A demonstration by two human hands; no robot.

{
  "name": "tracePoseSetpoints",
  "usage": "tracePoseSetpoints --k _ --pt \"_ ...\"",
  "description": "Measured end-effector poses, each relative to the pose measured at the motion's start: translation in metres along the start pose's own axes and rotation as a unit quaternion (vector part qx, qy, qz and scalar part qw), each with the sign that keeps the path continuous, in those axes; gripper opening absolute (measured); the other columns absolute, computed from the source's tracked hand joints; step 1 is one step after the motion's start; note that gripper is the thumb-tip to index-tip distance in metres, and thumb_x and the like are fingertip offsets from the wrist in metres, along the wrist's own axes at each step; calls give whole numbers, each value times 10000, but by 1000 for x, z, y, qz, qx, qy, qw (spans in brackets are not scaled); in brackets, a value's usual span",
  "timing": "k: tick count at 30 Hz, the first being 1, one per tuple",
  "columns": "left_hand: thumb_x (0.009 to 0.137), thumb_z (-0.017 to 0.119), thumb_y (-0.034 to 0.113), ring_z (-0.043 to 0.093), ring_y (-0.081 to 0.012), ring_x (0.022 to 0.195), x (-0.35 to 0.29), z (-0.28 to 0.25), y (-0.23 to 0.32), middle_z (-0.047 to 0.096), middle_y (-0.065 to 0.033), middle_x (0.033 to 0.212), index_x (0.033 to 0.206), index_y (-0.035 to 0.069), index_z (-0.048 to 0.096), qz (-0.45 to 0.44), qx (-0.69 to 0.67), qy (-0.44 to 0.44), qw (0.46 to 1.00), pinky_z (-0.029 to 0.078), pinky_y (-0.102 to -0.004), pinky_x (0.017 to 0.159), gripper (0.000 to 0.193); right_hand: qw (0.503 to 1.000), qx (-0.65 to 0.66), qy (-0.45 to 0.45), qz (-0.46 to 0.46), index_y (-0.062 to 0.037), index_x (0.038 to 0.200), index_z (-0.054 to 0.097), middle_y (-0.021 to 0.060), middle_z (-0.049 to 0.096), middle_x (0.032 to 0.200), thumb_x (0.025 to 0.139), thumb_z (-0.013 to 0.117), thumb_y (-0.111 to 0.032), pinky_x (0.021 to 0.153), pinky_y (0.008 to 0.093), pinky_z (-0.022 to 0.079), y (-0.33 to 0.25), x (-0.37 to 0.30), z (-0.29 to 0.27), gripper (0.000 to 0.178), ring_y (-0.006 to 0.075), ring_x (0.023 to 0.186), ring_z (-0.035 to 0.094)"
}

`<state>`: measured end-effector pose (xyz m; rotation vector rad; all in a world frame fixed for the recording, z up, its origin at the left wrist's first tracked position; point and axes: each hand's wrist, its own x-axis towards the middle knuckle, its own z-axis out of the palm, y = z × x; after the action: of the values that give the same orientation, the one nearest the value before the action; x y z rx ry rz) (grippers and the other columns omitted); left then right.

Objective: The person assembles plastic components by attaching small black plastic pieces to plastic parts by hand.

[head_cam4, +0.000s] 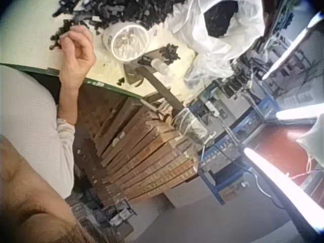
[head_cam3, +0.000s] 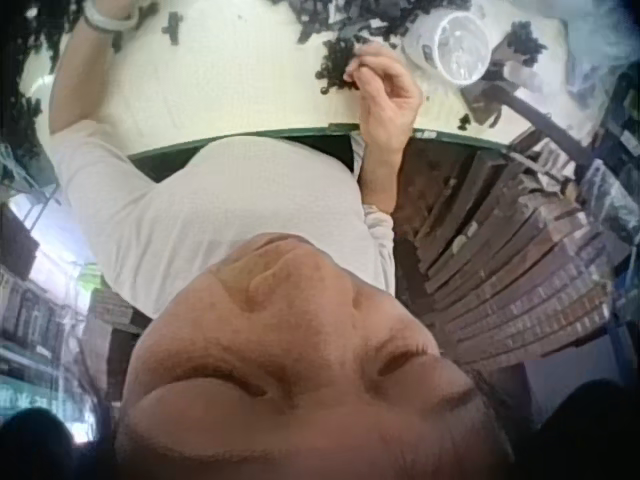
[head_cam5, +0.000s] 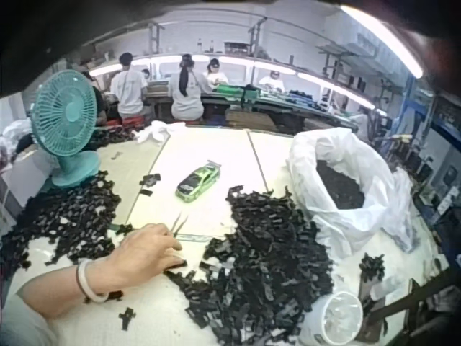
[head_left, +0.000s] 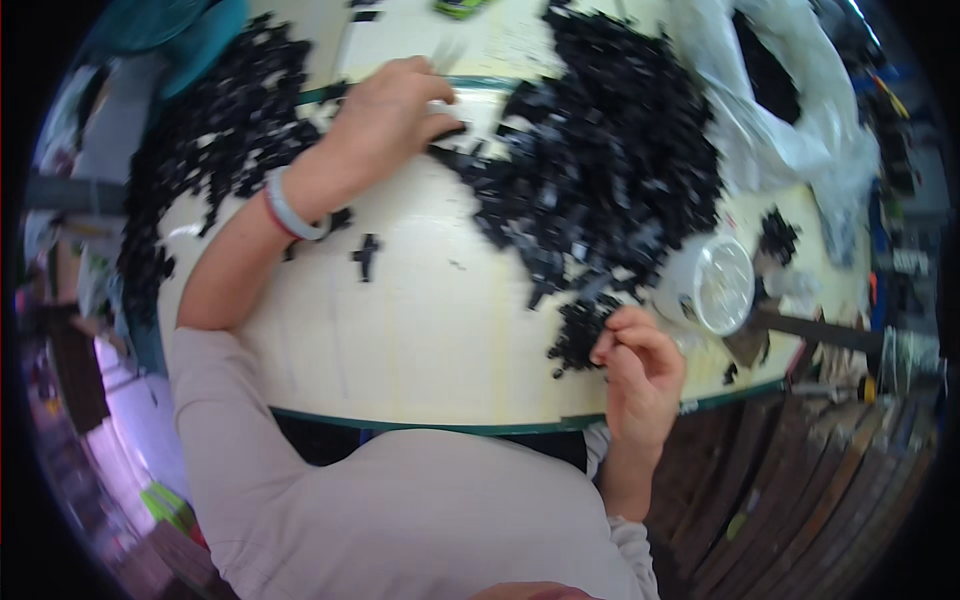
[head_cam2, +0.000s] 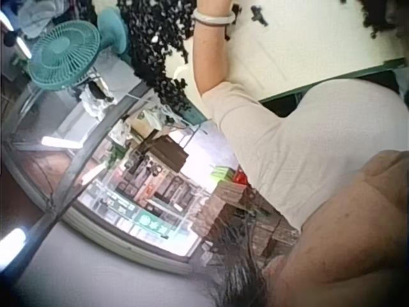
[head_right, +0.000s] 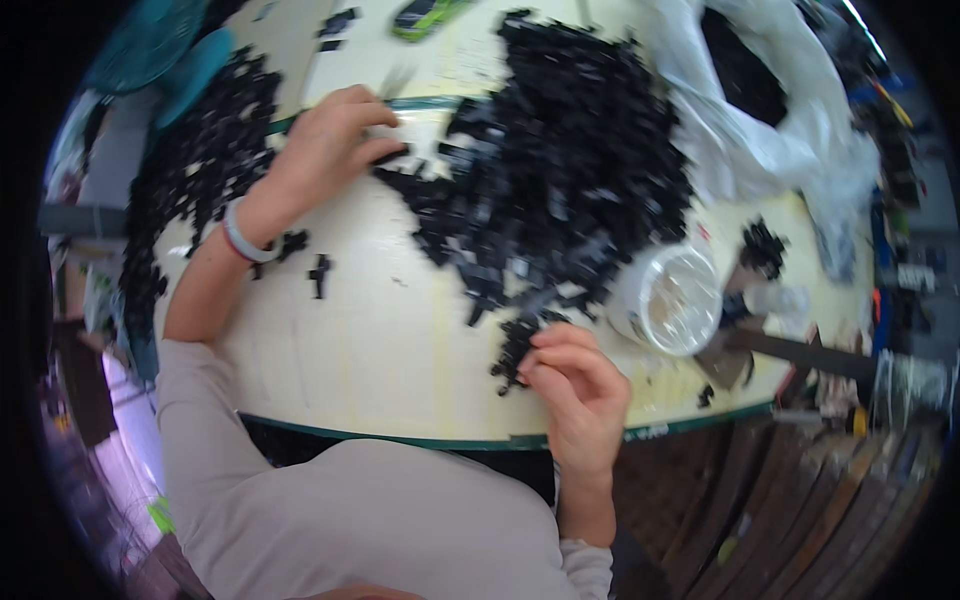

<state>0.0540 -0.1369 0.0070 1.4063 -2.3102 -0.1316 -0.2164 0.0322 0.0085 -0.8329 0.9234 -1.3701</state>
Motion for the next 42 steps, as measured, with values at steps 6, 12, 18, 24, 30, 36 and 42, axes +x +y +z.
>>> tracePoseSetpoints --k 6,12,18,24,30,36,42 --pt "758 682 97 562 -182 620 13 -4 11 614 -100 763 857 -2 661 -70 -52 -86 992 456 -290 602 141 990 130 20 43 65 1046 568 177 595 997 863 547 25 703 310 546 0 -4 -8 189 199 810 628" --pt "765 677 94 553 -160 610 16 -7 16 623 -95 736 858 -11 660 -105 -67 -130 984 452 -281 592 141 993 107 32 22 64 1075 557 181 586 1019 877 535 12 735 314 566 0 -8 -10 207 201 816 642" --pt "785 656 88 542 -148 639 11 -14 18 616 -93 771 868 -6 646 -87 -66 -121 987 443 -256 612 126 984 166 31 50 58 1059 557 177 578 1032 895 503 -16 714 304 572 -3 -9 -14 187 185 818 633" --pt "894 560 111 559 -73 712 -5 -39 49 605 -24 804 922 -20 587 -66 -308 -30 949 454 -214 643 136 959 266 31 92 55 1050 551 168 581 1016 902 486 -26 686 265 563 -1 -6 -21 181 155 769 614" --pt "900 533 46 631 -112 830 -55 -9 106 633 -80 939 1124 -31 544 -191 -642 -371 643 518 -221 708 237 965 225 90 103 54 1095 547 167 587 994 896 490 -17 672 251 559 -4 -8 -14 218 151 759 612" --pt "899 538 47 624 -125 886 -68 8 107 636 -88 969 1185 -39 514 -229 -685 -416 553 510 -242 786 300 983 159 73 62 54 1088 556 175 597 993 890 505 -10 682 262 566 1 -12 -13 214 163 770 625" --pt "899 551 79 615 -130 908 -67 14 102 636 -93 981 1123 -32 542 -237 -729 -387 513 503 -249 801 250 985 143 59 73 56 1068 568 181 599 1007 882 523 2 664 266 571 6 -12 -14 199 171 768 636"
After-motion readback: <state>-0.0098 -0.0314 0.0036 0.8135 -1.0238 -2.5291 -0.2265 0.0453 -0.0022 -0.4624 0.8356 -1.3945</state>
